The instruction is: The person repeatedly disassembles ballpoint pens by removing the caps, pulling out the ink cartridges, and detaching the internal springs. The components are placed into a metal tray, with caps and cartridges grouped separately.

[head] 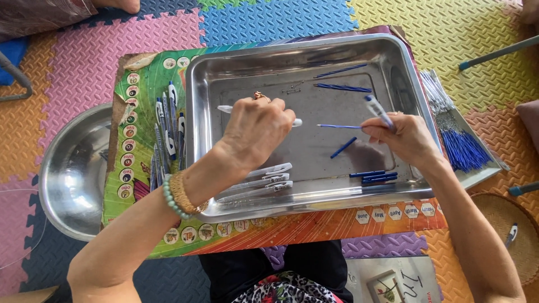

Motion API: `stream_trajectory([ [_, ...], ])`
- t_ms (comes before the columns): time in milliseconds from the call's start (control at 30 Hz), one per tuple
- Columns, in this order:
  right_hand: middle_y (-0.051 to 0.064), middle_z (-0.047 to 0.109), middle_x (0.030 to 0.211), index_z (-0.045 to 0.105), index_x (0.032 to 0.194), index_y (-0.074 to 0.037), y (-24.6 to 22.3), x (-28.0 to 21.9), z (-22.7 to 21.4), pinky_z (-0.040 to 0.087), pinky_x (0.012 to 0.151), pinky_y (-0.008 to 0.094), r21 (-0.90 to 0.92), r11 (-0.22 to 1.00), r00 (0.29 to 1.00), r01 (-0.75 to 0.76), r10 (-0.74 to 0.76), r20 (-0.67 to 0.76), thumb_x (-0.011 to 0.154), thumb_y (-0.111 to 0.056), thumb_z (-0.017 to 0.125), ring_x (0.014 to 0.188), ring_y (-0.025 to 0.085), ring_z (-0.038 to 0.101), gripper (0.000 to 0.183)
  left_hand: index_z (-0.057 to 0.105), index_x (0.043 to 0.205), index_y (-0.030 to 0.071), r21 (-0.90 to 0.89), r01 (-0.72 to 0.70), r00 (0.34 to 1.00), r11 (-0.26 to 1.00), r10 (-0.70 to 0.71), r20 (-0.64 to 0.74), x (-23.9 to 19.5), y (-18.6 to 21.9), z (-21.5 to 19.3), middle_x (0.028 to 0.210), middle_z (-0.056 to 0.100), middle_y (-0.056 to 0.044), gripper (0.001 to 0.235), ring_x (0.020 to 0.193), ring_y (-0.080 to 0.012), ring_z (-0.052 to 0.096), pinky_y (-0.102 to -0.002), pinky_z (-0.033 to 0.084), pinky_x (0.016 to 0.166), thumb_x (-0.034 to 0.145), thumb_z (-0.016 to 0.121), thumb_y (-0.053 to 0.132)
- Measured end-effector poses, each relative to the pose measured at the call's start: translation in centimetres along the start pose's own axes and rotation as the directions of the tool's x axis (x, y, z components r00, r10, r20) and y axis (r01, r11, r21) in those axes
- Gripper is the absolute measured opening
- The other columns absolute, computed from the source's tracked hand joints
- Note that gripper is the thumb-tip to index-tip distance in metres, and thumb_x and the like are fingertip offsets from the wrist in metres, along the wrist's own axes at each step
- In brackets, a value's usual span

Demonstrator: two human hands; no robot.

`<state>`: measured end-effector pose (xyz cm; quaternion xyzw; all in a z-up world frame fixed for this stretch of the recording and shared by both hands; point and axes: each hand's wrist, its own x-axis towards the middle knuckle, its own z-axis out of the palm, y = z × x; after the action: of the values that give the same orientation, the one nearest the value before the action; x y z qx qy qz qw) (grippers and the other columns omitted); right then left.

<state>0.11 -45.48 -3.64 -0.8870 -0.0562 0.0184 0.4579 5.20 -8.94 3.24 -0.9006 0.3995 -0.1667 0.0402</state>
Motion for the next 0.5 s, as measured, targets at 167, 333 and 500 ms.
stream_trajectory([
  [167,0.011,0.081,0.106,0.087,0.129,-0.016,1.8,1.5,0.3,0.065,0.084,0.042,-0.55,0.828,0.99,0.112,-0.142,-0.012,0.102,-0.01,0.081,0.094,0.032,0.081,0.028,0.084,0.085,0.012,0.091,0.004,0.976,0.996,-0.024,0.217,0.6,1.1,6.1,0.079,0.079,-0.011,0.019,0.087,-0.036,0.082,-0.045,0.061,0.073,0.077,0.085,-0.006],
  [333,0.002,0.083,0.105,0.086,0.128,-0.025,5.4,5.1,1.0,0.064,0.088,0.04,-0.651,0.751,0.984,0.11,-0.176,-0.037,0.11,-0.022,0.077,0.097,0.027,0.081,0.02,0.084,0.084,0.015,0.061,0.036,0.988,0.998,-0.045,0.145,-1.5,0.6,5.1,0.078,0.08,-0.009,0.016,0.09,-0.0344,0.083,-0.045,0.058,0.078,0.08,0.086,0.0],
  [500,0.013,0.07,0.148,0.072,0.151,-0.027,8.9,8.7,0.6,0.055,0.107,0.049,-0.795,0.59,0.932,0.141,-0.35,-0.094,0.103,-0.019,0.08,0.138,0.035,0.067,0.049,0.079,0.117,0.021,-0.354,0.298,0.843,0.887,-0.07,0.534,-7.8,1.2,10.6,0.105,0.084,-0.008,0.019,0.106,-0.0333,0.082,-0.048,0.069,0.084,0.099,0.073,0.015],
])
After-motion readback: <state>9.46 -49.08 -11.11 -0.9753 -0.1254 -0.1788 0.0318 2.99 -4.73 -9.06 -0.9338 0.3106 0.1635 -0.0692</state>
